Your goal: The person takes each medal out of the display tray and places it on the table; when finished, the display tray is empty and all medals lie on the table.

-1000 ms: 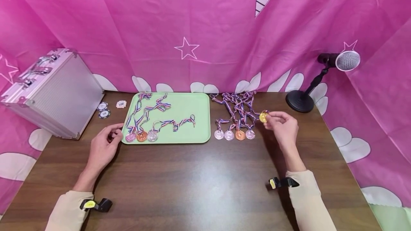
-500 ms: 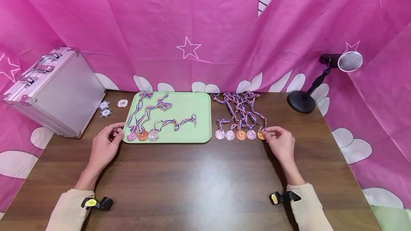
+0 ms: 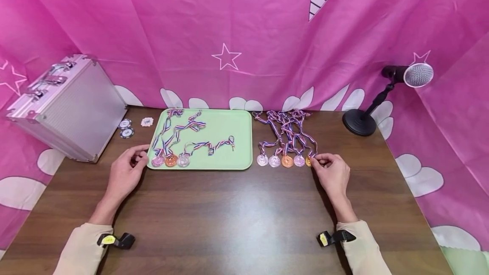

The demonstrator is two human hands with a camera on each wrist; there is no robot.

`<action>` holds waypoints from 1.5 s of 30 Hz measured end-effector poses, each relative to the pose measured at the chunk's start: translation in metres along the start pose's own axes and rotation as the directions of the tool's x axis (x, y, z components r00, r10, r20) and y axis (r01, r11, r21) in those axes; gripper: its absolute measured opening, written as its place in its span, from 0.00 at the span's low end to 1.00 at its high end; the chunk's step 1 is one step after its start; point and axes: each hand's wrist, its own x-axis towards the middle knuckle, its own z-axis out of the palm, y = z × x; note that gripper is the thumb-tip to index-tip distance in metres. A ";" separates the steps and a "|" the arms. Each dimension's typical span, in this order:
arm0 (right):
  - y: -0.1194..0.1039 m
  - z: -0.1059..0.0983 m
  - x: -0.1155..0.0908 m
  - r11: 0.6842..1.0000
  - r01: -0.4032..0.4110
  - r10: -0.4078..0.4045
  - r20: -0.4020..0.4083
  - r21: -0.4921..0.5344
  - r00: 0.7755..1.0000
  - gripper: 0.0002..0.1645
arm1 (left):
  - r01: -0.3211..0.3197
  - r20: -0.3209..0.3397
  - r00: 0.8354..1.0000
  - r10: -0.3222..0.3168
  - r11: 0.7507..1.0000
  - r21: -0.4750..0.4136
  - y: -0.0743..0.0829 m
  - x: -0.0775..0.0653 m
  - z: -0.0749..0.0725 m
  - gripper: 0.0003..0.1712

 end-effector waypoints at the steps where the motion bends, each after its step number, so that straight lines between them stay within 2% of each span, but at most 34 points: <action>1: 0.001 0.000 0.000 1.000 -0.001 0.001 -0.006 0.004 1.000 0.08 | -0.001 0.000 1.000 0.001 1.000 0.001 0.000 0.000 0.000 0.18; 6: 0.005 -0.002 -0.002 0.999 -0.027 0.029 -0.046 0.037 0.999 0.08 | -0.009 -0.003 1.000 0.009 1.000 0.001 0.000 0.001 0.001 0.18; 11: 0.005 -0.001 -0.006 0.988 -0.066 0.081 -0.105 0.137 0.991 0.09 | 0.000 -0.002 1.000 0.000 1.000 0.000 0.000 0.000 0.000 0.18; 16: -0.004 0.004 -0.010 0.973 -0.019 0.054 -0.143 0.230 0.988 0.08 | -0.001 -0.004 1.000 0.001 1.000 0.004 -0.001 0.000 -0.001 0.18; 22: -0.023 0.013 -0.020 0.967 0.049 -0.027 -0.090 0.251 0.996 0.06 | 0.004 0.000 1.000 -0.004 1.000 0.009 -0.002 0.000 -0.002 0.18; 28: -0.051 0.021 -0.032 0.950 0.131 -0.123 -0.045 0.283 0.991 0.06 | 0.011 0.008 1.000 -0.011 1.000 0.014 -0.002 -0.001 -0.002 0.18; 35: -0.086 0.044 -0.050 0.913 0.224 -0.251 0.038 0.340 0.967 0.07 | 0.009 -0.001 1.000 -0.009 1.000 0.011 -0.001 -0.001 -0.001 0.18; 38: -0.101 0.055 -0.057 0.897 0.232 -0.283 0.087 0.375 0.955 0.07 | 0.012 0.003 1.000 -0.012 1.000 0.008 -0.001 -0.001 -0.001 0.18; 45: -0.139 0.078 -0.066 0.881 0.211 -0.318 0.199 0.423 0.927 0.07 | 0.011 0.007 1.000 -0.012 1.000 0.013 0.000 0.000 -0.001 0.18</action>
